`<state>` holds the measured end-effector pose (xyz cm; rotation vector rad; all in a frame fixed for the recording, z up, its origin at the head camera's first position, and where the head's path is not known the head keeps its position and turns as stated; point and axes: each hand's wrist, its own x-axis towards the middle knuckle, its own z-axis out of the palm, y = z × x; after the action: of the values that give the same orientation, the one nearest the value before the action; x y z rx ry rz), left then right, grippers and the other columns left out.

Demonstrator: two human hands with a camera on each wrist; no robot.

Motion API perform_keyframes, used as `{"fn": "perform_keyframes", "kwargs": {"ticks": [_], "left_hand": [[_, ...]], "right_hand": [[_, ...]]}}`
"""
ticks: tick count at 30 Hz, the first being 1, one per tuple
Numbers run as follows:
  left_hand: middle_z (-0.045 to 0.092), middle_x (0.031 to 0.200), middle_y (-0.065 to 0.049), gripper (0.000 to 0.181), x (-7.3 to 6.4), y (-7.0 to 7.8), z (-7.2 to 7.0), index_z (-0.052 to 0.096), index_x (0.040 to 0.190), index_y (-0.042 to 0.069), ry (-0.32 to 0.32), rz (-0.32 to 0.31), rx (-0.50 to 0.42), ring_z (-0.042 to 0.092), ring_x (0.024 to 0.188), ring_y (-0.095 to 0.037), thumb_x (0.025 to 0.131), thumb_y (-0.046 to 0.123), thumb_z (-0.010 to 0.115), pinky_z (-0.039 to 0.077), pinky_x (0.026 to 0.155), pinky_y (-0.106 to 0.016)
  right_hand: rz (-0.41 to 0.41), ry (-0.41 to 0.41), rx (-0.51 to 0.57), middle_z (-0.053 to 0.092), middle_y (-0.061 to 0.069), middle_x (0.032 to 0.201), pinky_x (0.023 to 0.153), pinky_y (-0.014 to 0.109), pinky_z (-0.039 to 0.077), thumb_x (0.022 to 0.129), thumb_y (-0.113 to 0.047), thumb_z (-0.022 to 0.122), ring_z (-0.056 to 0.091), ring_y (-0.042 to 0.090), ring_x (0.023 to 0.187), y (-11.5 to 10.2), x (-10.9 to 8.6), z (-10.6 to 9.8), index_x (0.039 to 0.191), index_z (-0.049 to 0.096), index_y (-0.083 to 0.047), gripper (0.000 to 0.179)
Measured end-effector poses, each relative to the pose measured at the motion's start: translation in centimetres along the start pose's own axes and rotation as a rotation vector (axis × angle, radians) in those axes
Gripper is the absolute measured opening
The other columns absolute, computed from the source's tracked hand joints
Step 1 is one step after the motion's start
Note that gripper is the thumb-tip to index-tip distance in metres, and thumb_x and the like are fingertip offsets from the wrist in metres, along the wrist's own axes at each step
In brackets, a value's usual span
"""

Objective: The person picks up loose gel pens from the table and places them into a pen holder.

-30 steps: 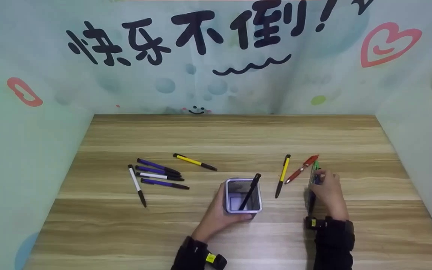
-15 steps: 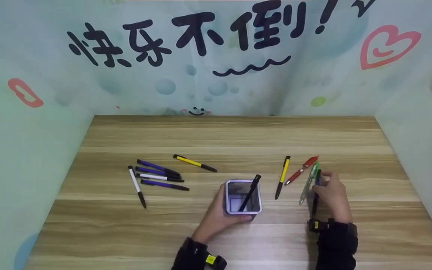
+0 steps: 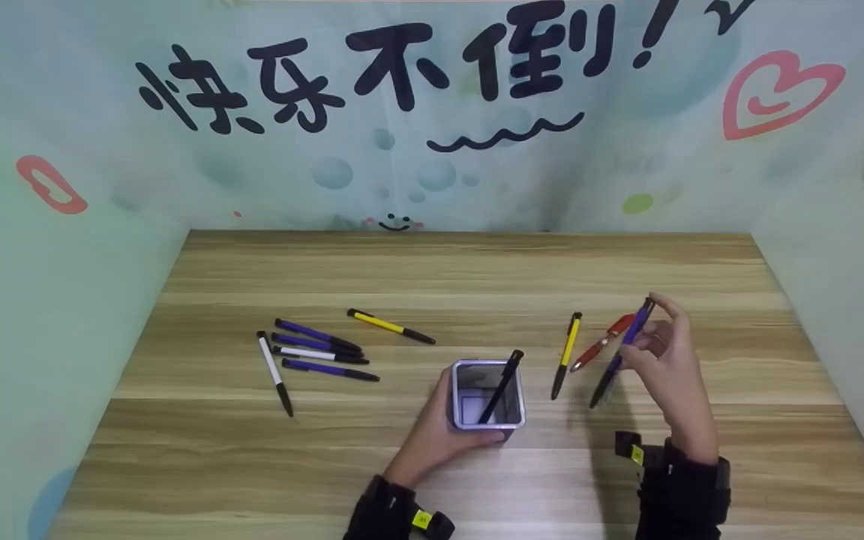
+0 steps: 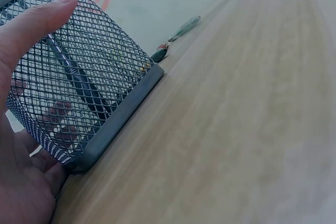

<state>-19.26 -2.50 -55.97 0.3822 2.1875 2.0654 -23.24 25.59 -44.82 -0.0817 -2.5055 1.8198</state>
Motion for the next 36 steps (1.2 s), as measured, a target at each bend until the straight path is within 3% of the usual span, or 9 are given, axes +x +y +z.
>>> {"fn": "perform_keyframes", "kwargs": {"ticks": [7, 11, 13, 16, 20, 26, 30, 36], "left_hand": [[0.049, 0.133, 0.001, 0.096, 0.1, -0.1, 0.0, 0.032, 0.138, 0.031, -0.003, -0.012, -0.009, 0.048, 0.121, -0.023, 0.06, 0.02, 0.087, 0.033, 0.108, -0.047], [0.049, 0.133, 0.0, 0.096, 0.1, 0.0, 0.1, 0.032, 0.138, 0.03, -0.009, -0.013, -0.016, 0.048, 0.121, -0.023, 0.06, 0.018, 0.087, 0.033, 0.108, -0.047], [0.05, 0.133, 0.0, 0.095, 0.1, 0.1, 0.1, 0.033, 0.138, 0.03, -0.014, -0.006, -0.021, 0.048, 0.121, -0.023, 0.06, 0.018, 0.087, 0.034, 0.108, -0.047], [0.05, 0.133, 0.0, 0.095, 0.1, 0.1, 0.1, 0.033, 0.138, 0.03, -0.018, -0.002, -0.025, 0.049, 0.121, -0.022, 0.06, 0.019, 0.087, 0.034, 0.107, -0.046], [0.05, 0.133, 0.003, 0.095, 0.2, 0.1, 0.1, 0.034, 0.138, 0.031, -0.022, -0.009, -0.037, 0.049, 0.121, -0.02, 0.06, 0.021, 0.087, 0.035, 0.107, -0.044], [0.05, 0.132, 0.003, 0.094, 0.1, 0.1, 0.1, 0.033, 0.138, 0.029, -0.015, -0.007, -0.006, 0.05, 0.12, -0.019, 0.061, 0.026, 0.087, 0.037, 0.106, -0.042], [0.05, 0.133, 0.001, 0.095, 0.1, 0.1, 0.1, 0.031, 0.139, 0.028, -0.015, -0.005, -0.003, 0.05, 0.121, -0.021, 0.062, 0.025, 0.086, 0.036, 0.107, -0.042], [0.048, 0.135, -0.008, 0.095, 0.1, 1.2, 0.0, 0.031, 0.14, 0.022, -0.021, -0.011, -0.021, 0.049, 0.121, -0.029, 0.062, 0.019, 0.086, 0.036, 0.106, -0.046]], "right_hand": [[-0.17, 0.035, 0.236, 0.053, 0.003, 0.091, 0.068, 0.024, 0.057, 0.08, 0.016, 0.057, 0.059, 0.009, 0.077, -3.3, -1.6, 2.1, 0.136, 0.028, -0.013, 0.07], [-0.331, -0.018, 0.381, 0.057, 0.006, 0.089, 0.067, 0.025, 0.057, 0.079, 0.016, 0.06, 0.06, 0.014, 0.076, -4.4, -2.5, 3.4, 0.13, 0.033, -0.008, 0.062], [-0.394, -0.049, 0.403, 0.059, 0.007, 0.089, 0.067, 0.024, 0.056, 0.079, 0.016, 0.06, 0.061, 0.014, 0.077, -4.7, -2.8, 4.0, 0.128, 0.035, -0.005, 0.059], [-0.436, -0.069, 0.325, 0.061, 0.007, 0.089, 0.067, 0.022, 0.056, 0.079, 0.016, 0.061, 0.061, 0.012, 0.078, -5.0, -3.1, 5.0, 0.124, 0.036, 0.002, 0.053], [-0.454, -0.08, 0.106, 0.061, 0.009, 0.09, 0.067, 0.02, 0.054, 0.079, 0.013, 0.062, 0.061, 0.008, 0.079, -5.1, -3.3, 6.3, 0.118, 0.037, 0.009, 0.046], [-0.505, -0.144, -0.124, 0.062, 0.006, 0.091, 0.068, 0.02, 0.053, 0.079, 0.009, 0.065, 0.059, 0.007, 0.08, -4.8, -3.3, 7.6, 0.109, 0.05, 0.002, 0.034], [-0.543, -0.198, -0.224, 0.064, -0.001, 0.089, 0.065, 0.021, 0.052, 0.08, 0.004, 0.067, 0.059, 0.007, 0.075, -4.4, -3.1, 8.1, 0.103, 0.056, -0.004, 0.027], [-0.555, -0.279, -0.295, 0.066, 0.003, 0.082, 0.06, 0.022, 0.05, 0.082, 0.0, 0.065, 0.059, 0.008, 0.07, -3.8, -2.7, 8.7, 0.1, 0.056, -0.007, 0.022]]}}
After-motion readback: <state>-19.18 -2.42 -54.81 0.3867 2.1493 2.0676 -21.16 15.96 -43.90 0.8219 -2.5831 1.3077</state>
